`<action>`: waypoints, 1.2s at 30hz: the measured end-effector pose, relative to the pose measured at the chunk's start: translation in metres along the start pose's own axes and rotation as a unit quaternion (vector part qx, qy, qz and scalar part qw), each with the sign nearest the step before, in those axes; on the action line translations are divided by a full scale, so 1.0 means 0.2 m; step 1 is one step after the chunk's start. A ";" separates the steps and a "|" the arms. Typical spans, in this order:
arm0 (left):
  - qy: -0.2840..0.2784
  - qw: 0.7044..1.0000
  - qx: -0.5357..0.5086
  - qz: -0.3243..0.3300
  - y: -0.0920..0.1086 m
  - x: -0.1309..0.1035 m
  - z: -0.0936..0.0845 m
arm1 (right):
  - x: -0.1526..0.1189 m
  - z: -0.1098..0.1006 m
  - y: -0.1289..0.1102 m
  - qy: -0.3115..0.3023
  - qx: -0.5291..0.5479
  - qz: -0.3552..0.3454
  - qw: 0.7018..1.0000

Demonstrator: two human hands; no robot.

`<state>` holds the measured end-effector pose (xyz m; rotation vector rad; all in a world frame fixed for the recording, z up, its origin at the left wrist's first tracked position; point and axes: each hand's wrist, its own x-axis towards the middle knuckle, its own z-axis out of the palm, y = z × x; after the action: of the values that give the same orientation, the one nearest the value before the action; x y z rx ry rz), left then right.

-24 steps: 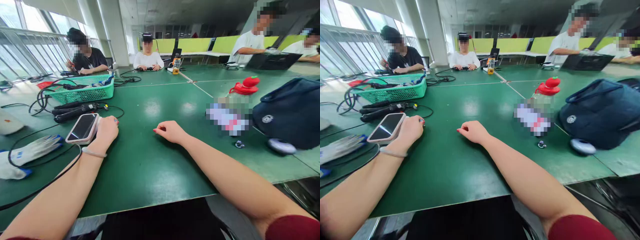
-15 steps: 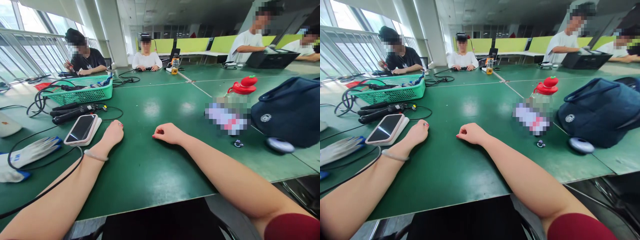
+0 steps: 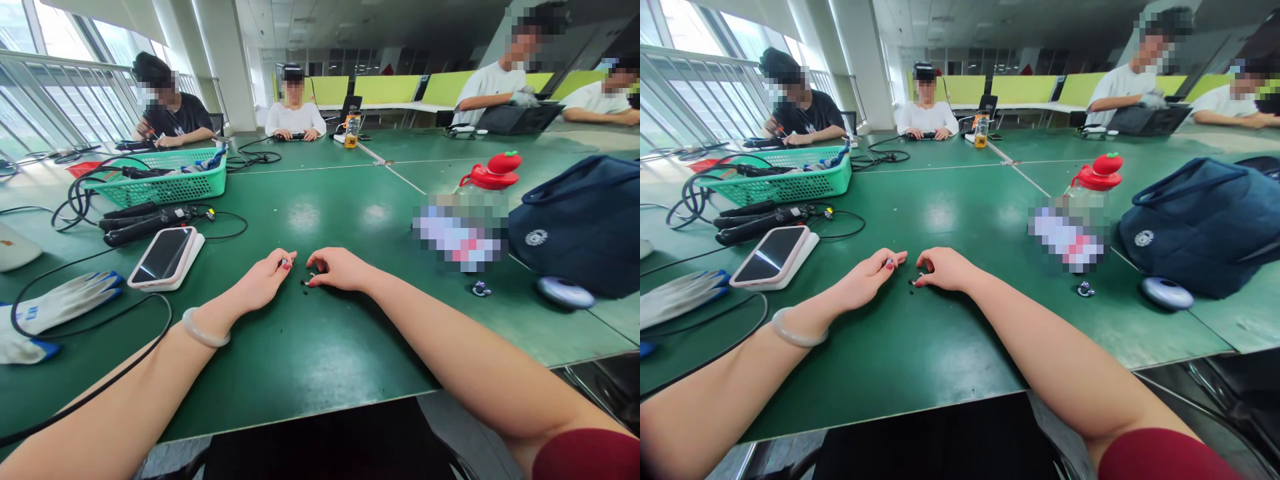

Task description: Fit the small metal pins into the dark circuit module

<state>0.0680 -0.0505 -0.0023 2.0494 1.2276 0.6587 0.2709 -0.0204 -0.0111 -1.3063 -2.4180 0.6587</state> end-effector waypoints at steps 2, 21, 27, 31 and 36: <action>-0.011 1.000 -0.005 0.008 -0.01 0.00 0.00 | 0.00 0.00 0.00 -0.002 0.003 -0.004 1.000; 0.105 0.994 0.039 -0.016 -0.02 0.03 0.00 | 0.01 0.04 -0.04 0.040 0.226 0.012 0.973; 0.081 0.994 -0.059 -0.031 -0.03 0.04 0.01 | 0.02 0.04 -0.03 0.044 0.431 0.070 0.898; 0.049 0.989 -0.140 -0.020 -0.03 0.03 0.03 | 0.01 0.05 -0.06 0.028 0.466 0.070 0.882; 0.039 0.990 -0.130 -0.038 0.00 0.01 0.02 | 0.00 0.05 -0.08 0.050 0.432 0.073 0.898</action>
<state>0.0722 -0.0489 -0.0056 1.7684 1.1908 0.8237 0.2553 -0.0310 -0.0100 -1.0683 -1.5903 1.4410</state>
